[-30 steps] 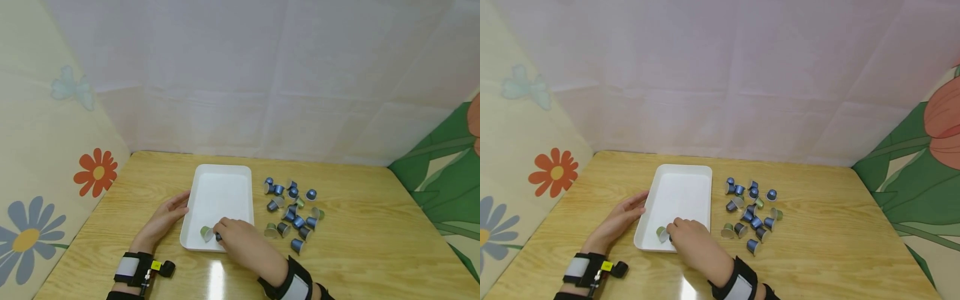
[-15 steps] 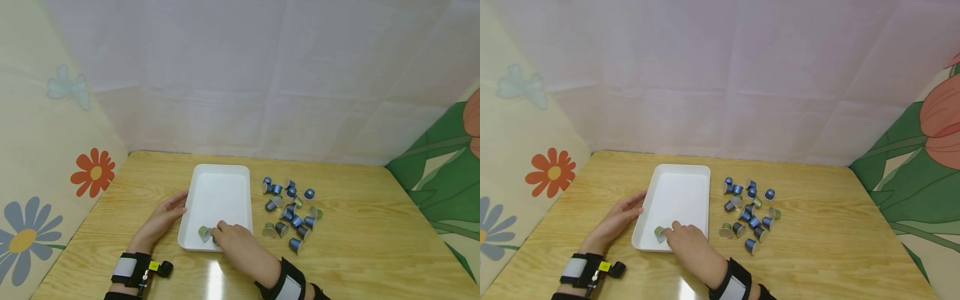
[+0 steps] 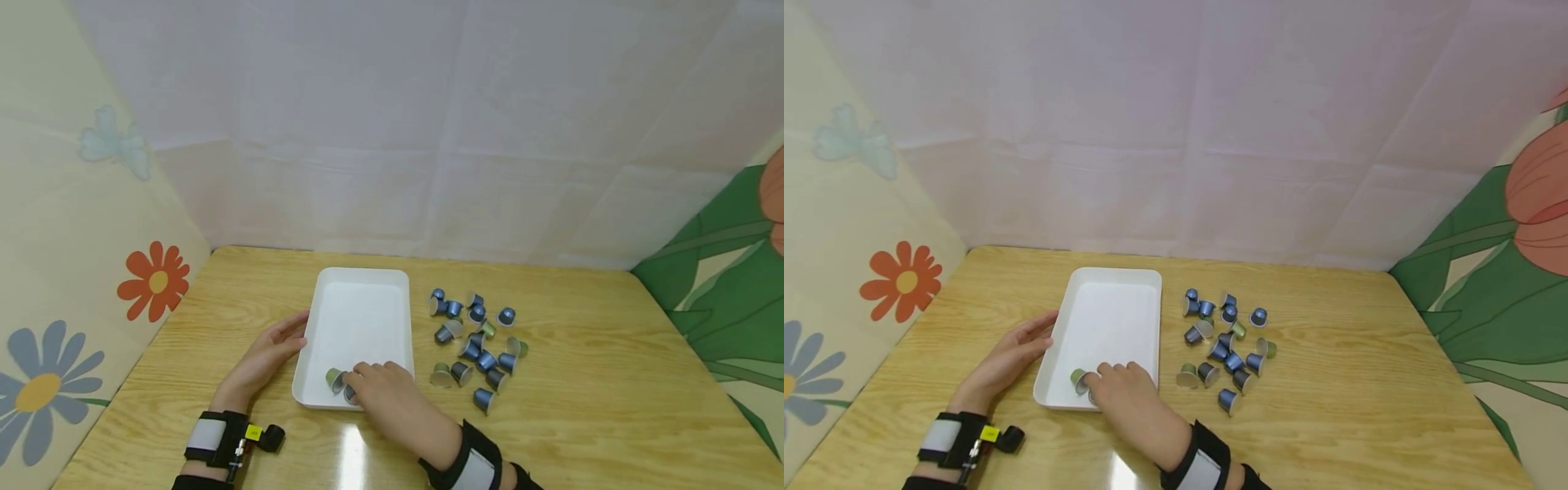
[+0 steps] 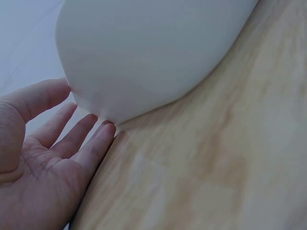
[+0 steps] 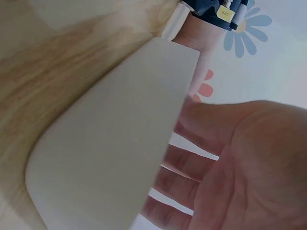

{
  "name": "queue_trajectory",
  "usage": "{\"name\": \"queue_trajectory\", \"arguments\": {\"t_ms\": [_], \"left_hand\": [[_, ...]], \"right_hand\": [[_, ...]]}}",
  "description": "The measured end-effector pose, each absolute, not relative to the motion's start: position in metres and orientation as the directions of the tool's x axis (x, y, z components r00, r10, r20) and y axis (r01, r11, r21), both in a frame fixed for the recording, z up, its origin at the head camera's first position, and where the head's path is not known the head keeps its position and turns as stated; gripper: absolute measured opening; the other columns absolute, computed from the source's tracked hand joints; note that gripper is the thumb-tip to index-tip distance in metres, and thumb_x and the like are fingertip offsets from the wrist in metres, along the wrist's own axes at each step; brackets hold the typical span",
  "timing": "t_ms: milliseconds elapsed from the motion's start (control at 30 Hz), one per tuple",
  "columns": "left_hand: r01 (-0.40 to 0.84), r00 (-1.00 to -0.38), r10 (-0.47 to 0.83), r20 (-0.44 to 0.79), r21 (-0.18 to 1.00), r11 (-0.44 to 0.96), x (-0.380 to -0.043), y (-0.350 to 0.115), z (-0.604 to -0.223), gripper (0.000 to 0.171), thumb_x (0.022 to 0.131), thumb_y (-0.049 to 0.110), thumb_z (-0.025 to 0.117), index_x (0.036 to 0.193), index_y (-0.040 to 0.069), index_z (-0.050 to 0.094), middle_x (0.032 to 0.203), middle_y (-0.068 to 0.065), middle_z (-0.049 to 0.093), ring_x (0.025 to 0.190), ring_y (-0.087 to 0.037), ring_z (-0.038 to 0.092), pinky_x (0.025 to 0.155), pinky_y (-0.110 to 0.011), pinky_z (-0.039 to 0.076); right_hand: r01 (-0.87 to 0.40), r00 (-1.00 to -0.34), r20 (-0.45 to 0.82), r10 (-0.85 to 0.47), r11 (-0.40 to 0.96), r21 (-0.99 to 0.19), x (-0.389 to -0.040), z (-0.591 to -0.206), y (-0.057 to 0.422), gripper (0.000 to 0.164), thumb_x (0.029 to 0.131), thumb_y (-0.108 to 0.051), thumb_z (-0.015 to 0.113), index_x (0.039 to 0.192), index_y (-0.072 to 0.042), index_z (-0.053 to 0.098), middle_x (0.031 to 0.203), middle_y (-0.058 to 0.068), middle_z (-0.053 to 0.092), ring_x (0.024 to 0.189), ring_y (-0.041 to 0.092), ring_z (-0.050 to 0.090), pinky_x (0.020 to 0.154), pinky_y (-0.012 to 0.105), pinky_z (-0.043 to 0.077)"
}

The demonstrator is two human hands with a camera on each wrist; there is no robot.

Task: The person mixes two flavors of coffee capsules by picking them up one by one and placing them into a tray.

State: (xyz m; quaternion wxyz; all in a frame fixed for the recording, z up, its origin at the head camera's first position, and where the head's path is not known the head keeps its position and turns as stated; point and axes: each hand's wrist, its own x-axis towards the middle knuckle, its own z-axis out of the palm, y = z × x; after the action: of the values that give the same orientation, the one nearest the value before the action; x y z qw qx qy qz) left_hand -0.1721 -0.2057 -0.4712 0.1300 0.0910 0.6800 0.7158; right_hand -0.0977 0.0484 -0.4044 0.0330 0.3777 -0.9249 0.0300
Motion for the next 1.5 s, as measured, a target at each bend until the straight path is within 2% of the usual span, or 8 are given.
{"name": "queue_trajectory", "arguments": {"t_ms": [100, 267, 467, 667, 833, 1100, 1367, 1500], "left_hand": [[-0.054, -0.948, 0.317, -0.036, 0.997, -0.049, -0.173, -0.205, -0.472, 0.062, 0.097, 0.008, 0.062, 0.152, -0.002, 0.032, 0.156, -0.019, 0.033, 0.143, -0.031, 0.031, 0.101, -0.018, 0.040], [-0.062, -0.947, 0.319, -0.046, 0.997, -0.040, -0.174, -0.205, -0.473, 0.064, 0.097, 0.010, 0.063, 0.152, -0.002, 0.032, 0.156, -0.019, 0.033, 0.143, -0.031, 0.031, 0.101, -0.017, 0.040], [-0.059, -0.947, 0.317, -0.044, 0.998, -0.037, -0.173, -0.206, -0.473, 0.063, 0.097, 0.008, 0.061, 0.152, -0.001, 0.032, 0.156, -0.018, 0.033, 0.143, -0.031, 0.031, 0.101, -0.017, 0.040], [-0.058, -0.947, 0.318, -0.041, 0.997, -0.044, -0.173, -0.207, -0.472, 0.061, 0.098, 0.005, 0.059, 0.152, -0.001, 0.032, 0.157, -0.018, 0.033, 0.143, -0.030, 0.030, 0.100, -0.016, 0.040], [-0.062, -0.947, 0.318, -0.044, 0.997, -0.045, -0.173, -0.207, -0.471, 0.061, 0.098, 0.006, 0.059, 0.152, -0.001, 0.032, 0.157, -0.018, 0.032, 0.143, -0.030, 0.030, 0.101, -0.017, 0.040], [-0.065, -0.945, 0.324, -0.047, 0.997, -0.044, -0.172, -0.206, -0.470, 0.060, 0.099, 0.006, 0.058, 0.153, 0.000, 0.031, 0.157, -0.018, 0.032, 0.144, -0.030, 0.030, 0.100, -0.017, 0.041], [-0.063, -0.948, 0.315, -0.048, 0.997, -0.036, -0.173, -0.204, -0.468, 0.061, 0.099, 0.006, 0.059, 0.152, -0.001, 0.031, 0.157, -0.018, 0.031, 0.144, -0.030, 0.030, 0.101, -0.017, 0.040], [-0.071, -0.949, 0.310, -0.059, 0.997, -0.027, -0.173, -0.205, -0.469, 0.062, 0.098, 0.007, 0.060, 0.153, -0.001, 0.031, 0.158, -0.017, 0.031, 0.144, -0.030, 0.030, 0.100, -0.017, 0.041]], "right_hand": [[-0.674, -0.737, 0.084, -0.670, 0.738, -0.033, -0.098, -0.400, 0.052, 0.028, 0.095, -0.029, 0.067, 0.119, -0.015, 0.068, 0.113, -0.001, 0.067, 0.097, 0.014, 0.065, 0.080, 0.029, 0.052], [-0.654, -0.756, 0.071, -0.651, 0.754, -0.054, -0.100, -0.391, 0.058, 0.032, 0.096, -0.032, 0.066, 0.123, -0.014, 0.066, 0.119, 0.003, 0.066, 0.102, 0.018, 0.064, 0.086, 0.033, 0.052], [-0.649, -0.752, 0.016, -0.659, 0.736, -0.191, -0.105, -0.383, 0.070, 0.036, 0.094, -0.028, 0.069, 0.126, -0.011, 0.065, 0.123, 0.006, 0.064, 0.108, 0.022, 0.063, 0.092, 0.039, 0.051], [-0.600, -0.748, -0.065, -0.661, 0.715, -0.359, -0.106, -0.369, 0.088, 0.046, 0.091, -0.026, 0.074, 0.132, -0.011, 0.060, 0.131, 0.004, 0.060, 0.117, 0.023, 0.059, 0.098, 0.041, 0.049], [-0.537, -0.792, -0.069, -0.607, 0.746, -0.393, -0.108, -0.359, 0.102, 0.049, 0.091, -0.024, 0.074, 0.135, -0.010, 0.058, 0.135, 0.007, 0.058, 0.122, 0.027, 0.056, 0.100, 0.045, 0.047], [-0.438, -0.884, -0.019, -0.467, 0.842, -0.316, -0.116, -0.356, 0.117, 0.044, 0.087, -0.018, 0.078, 0.126, -0.003, 0.064, 0.122, 0.013, 0.067, 0.109, 0.031, 0.064, 0.093, 0.046, 0.051], [-0.326, -0.913, -0.137, -0.385, 0.888, -0.325, -0.124, -0.358, 0.127, 0.032, 0.080, -0.009, 0.082, 0.110, -0.007, 0.070, 0.105, 0.008, 0.071, 0.092, 0.024, 0.065, 0.076, 0.039, 0.054], [-0.292, -0.921, -0.174, -0.348, 0.913, -0.284, -0.129, -0.362, 0.131, 0.036, 0.077, -0.011, 0.086, 0.109, -0.007, 0.070, 0.101, 0.008, 0.071, 0.083, 0.021, 0.063, 0.071, 0.037, 0.054]]}}
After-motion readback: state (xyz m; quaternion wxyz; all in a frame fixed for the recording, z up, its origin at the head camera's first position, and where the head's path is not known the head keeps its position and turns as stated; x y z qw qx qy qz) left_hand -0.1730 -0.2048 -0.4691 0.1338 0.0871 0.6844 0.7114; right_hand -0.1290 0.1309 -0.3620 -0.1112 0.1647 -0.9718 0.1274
